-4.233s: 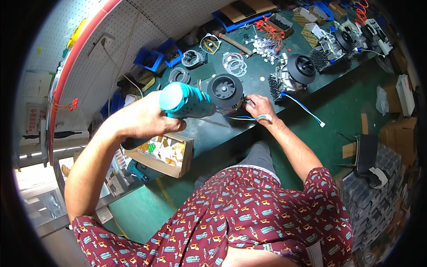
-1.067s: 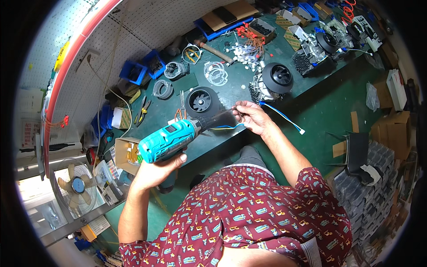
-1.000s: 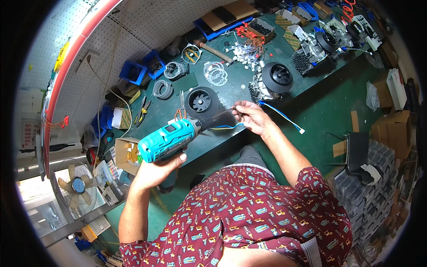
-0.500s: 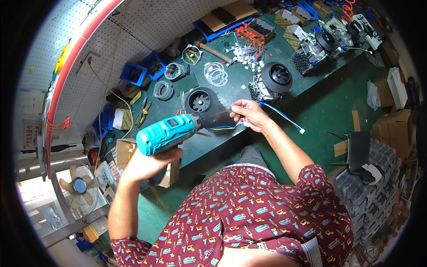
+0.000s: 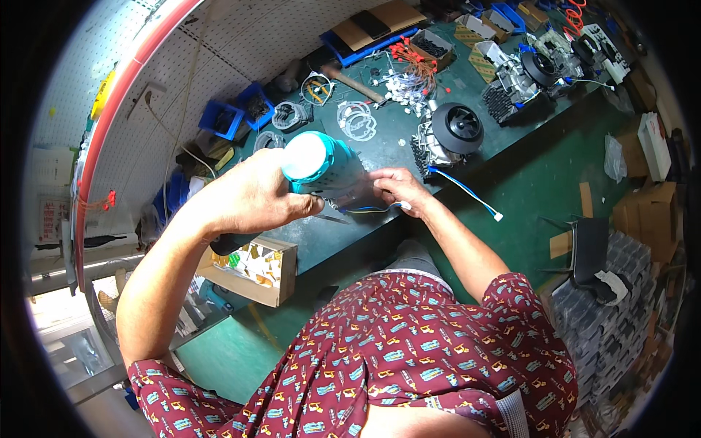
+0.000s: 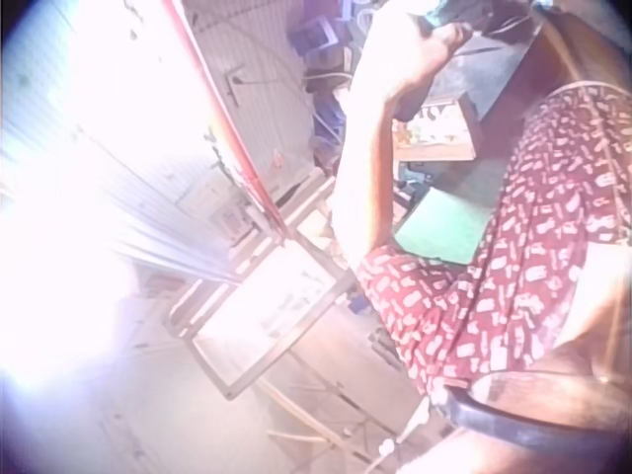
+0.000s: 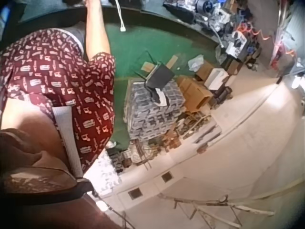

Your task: The person assembles small electromechanical components on a workbench. They handle cylindrical motor-like parts and use a cordless drill to fasten screws, then place the assembled units on the table.

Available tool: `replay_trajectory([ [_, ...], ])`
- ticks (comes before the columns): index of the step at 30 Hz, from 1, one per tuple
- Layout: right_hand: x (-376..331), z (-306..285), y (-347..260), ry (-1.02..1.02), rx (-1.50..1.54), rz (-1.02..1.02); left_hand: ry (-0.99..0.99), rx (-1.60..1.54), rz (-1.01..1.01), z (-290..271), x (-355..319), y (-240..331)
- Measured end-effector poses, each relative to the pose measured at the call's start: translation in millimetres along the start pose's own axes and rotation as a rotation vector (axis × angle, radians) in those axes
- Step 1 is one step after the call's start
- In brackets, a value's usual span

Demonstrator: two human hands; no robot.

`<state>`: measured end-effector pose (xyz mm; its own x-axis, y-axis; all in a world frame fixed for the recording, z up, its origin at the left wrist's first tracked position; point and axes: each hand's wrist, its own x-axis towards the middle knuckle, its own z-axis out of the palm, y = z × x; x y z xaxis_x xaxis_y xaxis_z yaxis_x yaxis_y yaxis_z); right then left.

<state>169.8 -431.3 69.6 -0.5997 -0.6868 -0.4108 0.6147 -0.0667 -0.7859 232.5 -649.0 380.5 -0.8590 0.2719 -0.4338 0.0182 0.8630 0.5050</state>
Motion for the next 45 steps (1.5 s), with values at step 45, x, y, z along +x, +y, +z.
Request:
replay_trajectory([
  [45, 4.8, 36.9, -9.2, 0.07, -0.416, -0.326, -0.2, -0.019, -0.072, -10.6, 37.3, 4.8],
])
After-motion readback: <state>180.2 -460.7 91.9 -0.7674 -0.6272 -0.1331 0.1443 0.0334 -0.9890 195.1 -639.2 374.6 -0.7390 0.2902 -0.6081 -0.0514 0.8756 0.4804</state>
